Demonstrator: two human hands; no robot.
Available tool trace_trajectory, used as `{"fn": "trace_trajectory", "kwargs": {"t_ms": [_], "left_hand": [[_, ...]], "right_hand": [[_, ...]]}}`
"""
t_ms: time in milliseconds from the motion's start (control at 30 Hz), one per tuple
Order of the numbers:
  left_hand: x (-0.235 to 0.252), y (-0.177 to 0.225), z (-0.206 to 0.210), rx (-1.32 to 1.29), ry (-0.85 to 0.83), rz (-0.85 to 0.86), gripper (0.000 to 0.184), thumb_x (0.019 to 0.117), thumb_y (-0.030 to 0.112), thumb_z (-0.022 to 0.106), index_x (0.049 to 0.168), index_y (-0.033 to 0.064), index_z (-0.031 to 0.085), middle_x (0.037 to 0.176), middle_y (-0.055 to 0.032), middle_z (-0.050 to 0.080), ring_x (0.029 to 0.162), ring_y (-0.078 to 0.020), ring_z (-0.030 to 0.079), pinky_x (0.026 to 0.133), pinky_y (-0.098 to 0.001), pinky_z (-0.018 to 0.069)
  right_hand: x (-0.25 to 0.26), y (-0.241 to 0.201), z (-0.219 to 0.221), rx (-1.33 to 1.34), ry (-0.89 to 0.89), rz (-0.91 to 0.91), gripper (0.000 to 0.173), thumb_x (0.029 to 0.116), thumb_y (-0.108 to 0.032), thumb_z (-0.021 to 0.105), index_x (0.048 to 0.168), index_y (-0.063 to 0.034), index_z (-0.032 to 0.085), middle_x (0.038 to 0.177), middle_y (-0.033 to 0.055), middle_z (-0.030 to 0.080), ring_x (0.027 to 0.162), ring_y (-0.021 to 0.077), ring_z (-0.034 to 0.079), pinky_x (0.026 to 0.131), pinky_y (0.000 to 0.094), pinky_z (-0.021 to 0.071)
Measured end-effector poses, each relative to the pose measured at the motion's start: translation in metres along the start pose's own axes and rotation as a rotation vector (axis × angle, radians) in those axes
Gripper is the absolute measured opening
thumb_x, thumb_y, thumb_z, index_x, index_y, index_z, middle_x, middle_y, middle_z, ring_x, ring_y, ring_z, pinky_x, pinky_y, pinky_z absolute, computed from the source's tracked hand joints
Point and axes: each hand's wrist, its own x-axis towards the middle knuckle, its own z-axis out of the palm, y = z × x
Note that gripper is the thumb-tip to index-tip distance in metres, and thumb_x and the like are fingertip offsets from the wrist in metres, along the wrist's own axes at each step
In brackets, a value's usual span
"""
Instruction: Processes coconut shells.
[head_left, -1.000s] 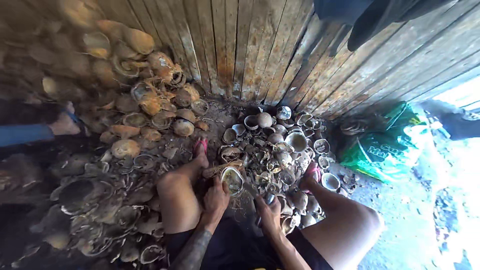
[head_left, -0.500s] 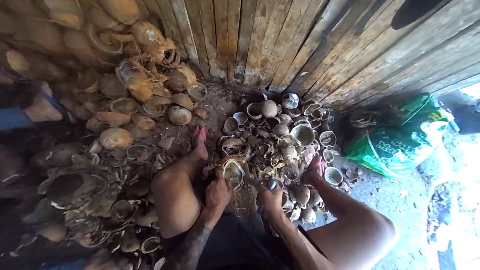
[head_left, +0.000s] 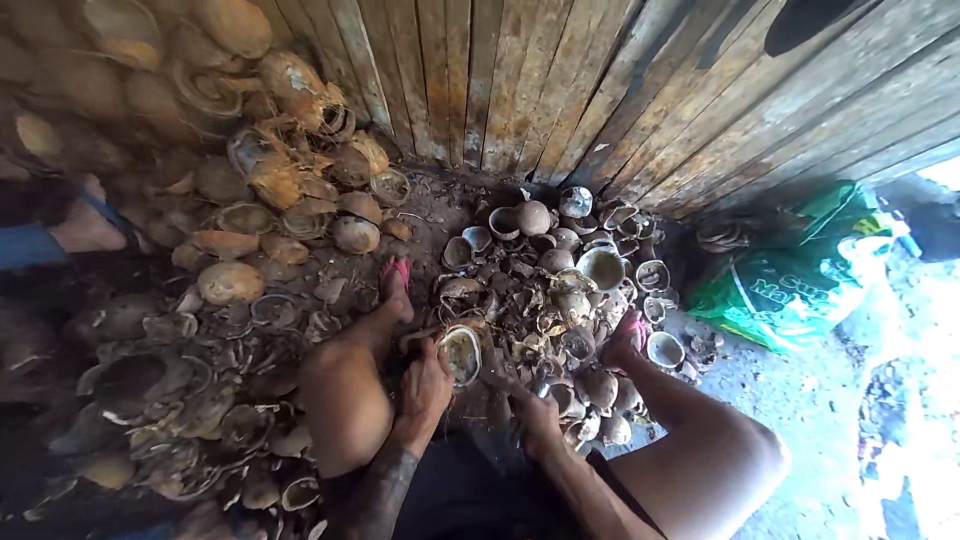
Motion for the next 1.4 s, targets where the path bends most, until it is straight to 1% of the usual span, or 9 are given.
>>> {"fn": "trace_trajectory", "kwargs": {"t_ms": [133, 267, 367, 567, 700, 933, 1033, 1167, 1400], "left_hand": [[0.015, 0.005, 0.001, 0.018, -0.014, 0.021, 0.042, 0.1066, 0.026, 0.045, 0.139, 0.0003, 0.051, 0.101, -0.0245, 0.071, 0.092, -0.0424, 0.072, 0.08, -0.0568, 0.0573], [0.014, -0.004, 0.004, 0.017, 0.013, 0.042, 0.043, 0.1058, 0.026, 0.045, 0.139, -0.0002, 0.052, 0.101, -0.0252, 0.071, 0.092, -0.0444, 0.072, 0.08, -0.0584, 0.057], [0.007, -0.013, 0.01, -0.032, 0.118, 0.086, 0.043, 0.1043, 0.025, 0.048, 0.138, -0.0008, 0.055, 0.104, -0.0258, 0.071, 0.09, -0.0438, 0.072, 0.078, -0.0579, 0.0583], [0.0, -0.003, 0.015, -0.053, -0.082, -0.055, 0.044, 0.1083, 0.032, 0.043, 0.137, -0.0007, 0.052, 0.108, -0.0234, 0.07, 0.1, -0.0394, 0.071, 0.088, -0.0554, 0.0565], [0.024, -0.005, 0.013, -0.033, -0.133, -0.108, 0.046, 0.1087, 0.032, 0.043, 0.138, -0.0025, 0.049, 0.11, -0.0244, 0.07, 0.104, -0.0408, 0.07, 0.091, -0.055, 0.0552], [0.02, -0.009, 0.017, -0.107, -0.049, -0.073, 0.046, 0.1079, 0.03, 0.047, 0.137, -0.0048, 0.049, 0.111, -0.0266, 0.069, 0.103, -0.0413, 0.07, 0.091, -0.0554, 0.0548], [0.007, -0.01, 0.023, -0.196, 0.047, -0.101, 0.056, 0.1059, 0.034, 0.053, 0.142, -0.0071, 0.045, 0.112, -0.0293, 0.068, 0.103, -0.0427, 0.07, 0.093, -0.0575, 0.0541], [0.007, 0.003, 0.023, -0.111, -0.095, -0.167, 0.06, 0.1029, 0.031, 0.055, 0.148, -0.003, 0.037, 0.114, -0.0243, 0.069, 0.107, -0.0384, 0.07, 0.094, -0.053, 0.0553], [0.015, 0.009, 0.022, -0.073, -0.105, -0.202, 0.062, 0.097, 0.023, 0.062, 0.148, -0.0001, 0.037, 0.114, -0.0225, 0.07, 0.107, -0.0363, 0.071, 0.092, -0.0516, 0.0561]], "right_hand": [[0.046, -0.011, 0.001, -0.145, -0.058, -0.158, 0.032, 0.0824, -0.012, 0.084, 0.096, 0.0014, 0.059, 0.061, 0.0055, 0.051, 0.044, 0.0134, 0.044, 0.042, 0.0327, 0.0436], [0.105, -0.054, 0.002, -0.534, -0.336, -0.43, 0.043, 0.0755, -0.021, 0.089, 0.101, 0.0004, 0.062, 0.076, 0.0051, 0.061, 0.06, 0.0127, 0.057, 0.059, 0.0333, 0.0532], [0.089, -0.07, 0.0, -0.619, -0.329, -0.602, 0.051, 0.0712, -0.023, 0.091, 0.108, 0.0013, 0.066, 0.087, 0.0083, 0.067, 0.076, 0.0143, 0.065, 0.074, 0.0353, 0.0575], [-0.016, -0.024, -0.017, -0.161, -0.009, -0.311, 0.029, 0.0814, -0.005, 0.084, 0.095, 0.0028, 0.059, 0.065, 0.0089, 0.057, 0.047, 0.0163, 0.052, 0.045, 0.0345, 0.0492], [0.017, -0.014, 0.0, -0.154, 0.007, -0.445, 0.031, 0.072, -0.005, 0.087, 0.086, -0.0023, 0.059, 0.062, 0.0027, 0.055, 0.049, 0.0123, 0.051, 0.048, 0.0319, 0.0485], [0.109, -0.055, -0.006, -0.478, -0.307, -0.6, 0.042, 0.0722, -0.024, 0.089, 0.097, -0.0023, 0.063, 0.073, 0.0011, 0.059, 0.06, 0.0099, 0.055, 0.059, 0.0307, 0.0523], [0.064, -0.039, -0.01, -0.33, -0.201, -0.4, 0.039, 0.0786, -0.015, 0.087, 0.103, 0.0028, 0.062, 0.073, 0.0067, 0.059, 0.055, 0.0135, 0.054, 0.054, 0.0332, 0.0509], [0.011, -0.017, -0.003, -0.11, -0.023, -0.11, 0.029, 0.0874, -0.013, 0.081, 0.097, 0.0, 0.057, 0.061, 0.0048, 0.05, 0.043, 0.0119, 0.042, 0.041, 0.0304, 0.0419], [0.081, -0.116, 0.018, -0.922, -0.43, -0.479, 0.052, 0.0717, -0.024, 0.092, 0.11, -0.0016, 0.066, 0.096, 0.0113, 0.067, 0.084, 0.0205, 0.065, 0.081, 0.044, 0.056]]}}
